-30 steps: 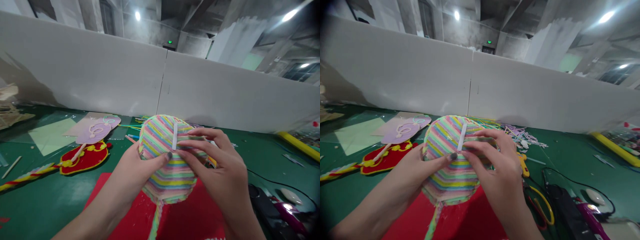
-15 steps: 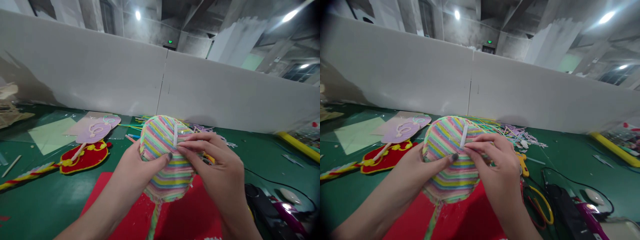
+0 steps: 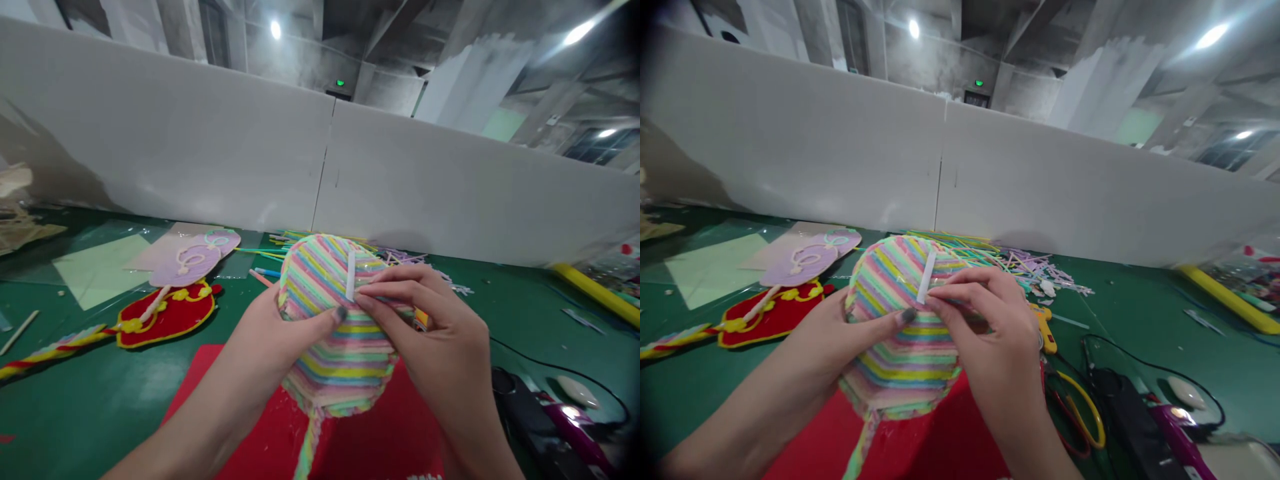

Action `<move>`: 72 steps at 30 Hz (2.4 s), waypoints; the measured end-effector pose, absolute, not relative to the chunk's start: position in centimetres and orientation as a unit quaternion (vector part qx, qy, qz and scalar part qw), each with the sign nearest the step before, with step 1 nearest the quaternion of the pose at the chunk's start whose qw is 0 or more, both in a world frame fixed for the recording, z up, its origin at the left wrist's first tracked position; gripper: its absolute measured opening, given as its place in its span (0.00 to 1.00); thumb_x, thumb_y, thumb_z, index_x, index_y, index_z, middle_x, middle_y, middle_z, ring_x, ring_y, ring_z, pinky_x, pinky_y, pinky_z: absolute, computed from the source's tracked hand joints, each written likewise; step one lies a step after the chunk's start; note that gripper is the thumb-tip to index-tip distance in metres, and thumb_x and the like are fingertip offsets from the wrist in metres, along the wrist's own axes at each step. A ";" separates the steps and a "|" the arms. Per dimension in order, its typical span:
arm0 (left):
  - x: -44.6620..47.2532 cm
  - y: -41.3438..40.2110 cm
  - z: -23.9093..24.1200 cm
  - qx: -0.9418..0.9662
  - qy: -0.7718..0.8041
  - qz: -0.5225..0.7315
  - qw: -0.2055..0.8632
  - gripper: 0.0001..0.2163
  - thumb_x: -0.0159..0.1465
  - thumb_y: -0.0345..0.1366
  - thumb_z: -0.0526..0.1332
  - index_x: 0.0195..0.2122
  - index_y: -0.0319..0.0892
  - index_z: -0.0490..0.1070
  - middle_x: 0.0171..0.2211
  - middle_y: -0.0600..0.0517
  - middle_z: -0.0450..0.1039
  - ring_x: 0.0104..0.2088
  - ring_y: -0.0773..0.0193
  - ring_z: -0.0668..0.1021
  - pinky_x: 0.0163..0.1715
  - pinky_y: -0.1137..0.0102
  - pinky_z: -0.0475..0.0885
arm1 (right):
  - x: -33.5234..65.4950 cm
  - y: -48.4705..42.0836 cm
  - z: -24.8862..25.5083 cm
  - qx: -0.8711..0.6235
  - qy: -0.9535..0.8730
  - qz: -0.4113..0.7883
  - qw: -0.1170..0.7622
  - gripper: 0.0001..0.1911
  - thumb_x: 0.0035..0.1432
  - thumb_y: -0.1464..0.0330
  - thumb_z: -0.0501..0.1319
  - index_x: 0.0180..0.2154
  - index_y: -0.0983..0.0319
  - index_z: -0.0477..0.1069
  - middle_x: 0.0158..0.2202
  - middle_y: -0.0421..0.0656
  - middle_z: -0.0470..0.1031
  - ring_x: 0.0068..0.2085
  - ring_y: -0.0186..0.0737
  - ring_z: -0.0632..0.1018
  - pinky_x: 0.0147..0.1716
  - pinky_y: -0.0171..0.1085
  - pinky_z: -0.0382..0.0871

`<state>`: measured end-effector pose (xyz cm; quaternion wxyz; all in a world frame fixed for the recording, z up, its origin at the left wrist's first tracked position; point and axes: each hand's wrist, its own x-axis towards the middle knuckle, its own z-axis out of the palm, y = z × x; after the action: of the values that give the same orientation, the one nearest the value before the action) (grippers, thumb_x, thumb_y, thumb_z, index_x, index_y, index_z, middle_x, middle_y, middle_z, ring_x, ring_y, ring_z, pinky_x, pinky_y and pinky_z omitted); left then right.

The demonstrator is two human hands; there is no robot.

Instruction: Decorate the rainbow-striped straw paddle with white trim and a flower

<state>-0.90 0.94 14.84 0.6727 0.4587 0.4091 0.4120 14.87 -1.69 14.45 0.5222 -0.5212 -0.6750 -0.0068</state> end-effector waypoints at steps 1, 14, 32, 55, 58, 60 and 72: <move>-0.8 1.0 14.9 0.459 0.410 0.413 0.672 0.14 0.51 0.33 0.67 0.40 0.41 0.74 0.36 0.49 0.80 0.39 0.55 0.80 0.32 0.71 0.77 | 14.8 -1.7 14.5 -0.522 -0.675 -0.010 0.521 0.05 0.52 0.72 0.65 0.31 0.56 0.76 0.35 0.40 0.72 0.40 0.37 0.74 0.37 0.36 0.70; -0.6 0.8 14.2 0.495 0.419 0.472 0.598 0.11 0.50 0.34 0.68 0.35 0.42 0.74 0.36 0.51 0.80 0.37 0.57 0.81 0.30 0.72 0.77 | 14.6 -2.2 14.7 -0.519 -0.677 -0.006 0.523 0.04 0.51 0.71 0.65 0.31 0.56 0.75 0.36 0.40 0.71 0.41 0.39 0.73 0.39 0.40 0.69; -0.6 0.8 14.2 0.530 0.462 0.471 0.533 0.10 0.50 0.34 0.66 0.34 0.41 0.74 0.33 0.51 0.80 0.33 0.57 0.81 0.28 0.71 0.77 | 15.0 -1.9 14.9 -0.529 -0.690 0.055 0.491 0.03 0.51 0.70 0.65 0.29 0.55 0.74 0.36 0.39 0.70 0.41 0.38 0.72 0.39 0.38 0.67; -0.4 0.6 14.6 0.586 0.483 0.469 0.451 0.08 0.51 0.33 0.65 0.33 0.43 0.74 0.30 0.54 0.79 0.30 0.61 0.80 0.29 0.72 0.76 | 14.8 -1.8 14.8 -0.536 -0.691 0.065 0.480 0.02 0.52 0.70 0.64 0.30 0.56 0.74 0.37 0.41 0.71 0.42 0.41 0.73 0.40 0.41 0.68; -0.4 0.6 14.6 0.594 0.487 0.469 0.435 0.08 0.51 0.33 0.65 0.33 0.43 0.74 0.29 0.55 0.79 0.29 0.61 0.79 0.28 0.73 0.75 | 14.9 -1.8 14.7 -0.536 -0.695 0.062 0.474 0.02 0.52 0.70 0.64 0.30 0.56 0.74 0.37 0.41 0.72 0.42 0.41 0.73 0.41 0.43 0.67; -0.4 0.5 14.7 0.599 0.492 0.467 0.426 0.08 0.51 0.33 0.65 0.33 0.43 0.74 0.28 0.55 0.78 0.29 0.62 0.79 0.28 0.73 0.75 | 14.8 -1.7 14.7 -0.538 -0.695 0.052 0.474 0.02 0.52 0.70 0.64 0.30 0.56 0.75 0.37 0.41 0.72 0.42 0.42 0.73 0.42 0.44 0.67; -0.5 0.5 15.0 0.589 0.493 0.471 0.434 0.05 0.50 0.33 0.65 0.30 0.43 0.74 0.27 0.55 0.78 0.29 0.61 0.79 0.28 0.72 0.75 | 14.8 -1.7 14.5 -0.536 -0.692 0.060 0.480 0.03 0.52 0.70 0.64 0.29 0.56 0.75 0.37 0.41 0.72 0.41 0.42 0.74 0.42 0.44 0.67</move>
<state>-0.53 0.47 14.97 0.4341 0.5887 0.4935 0.4706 14.79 -1.72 14.48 0.4799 -0.5357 -0.6922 0.0598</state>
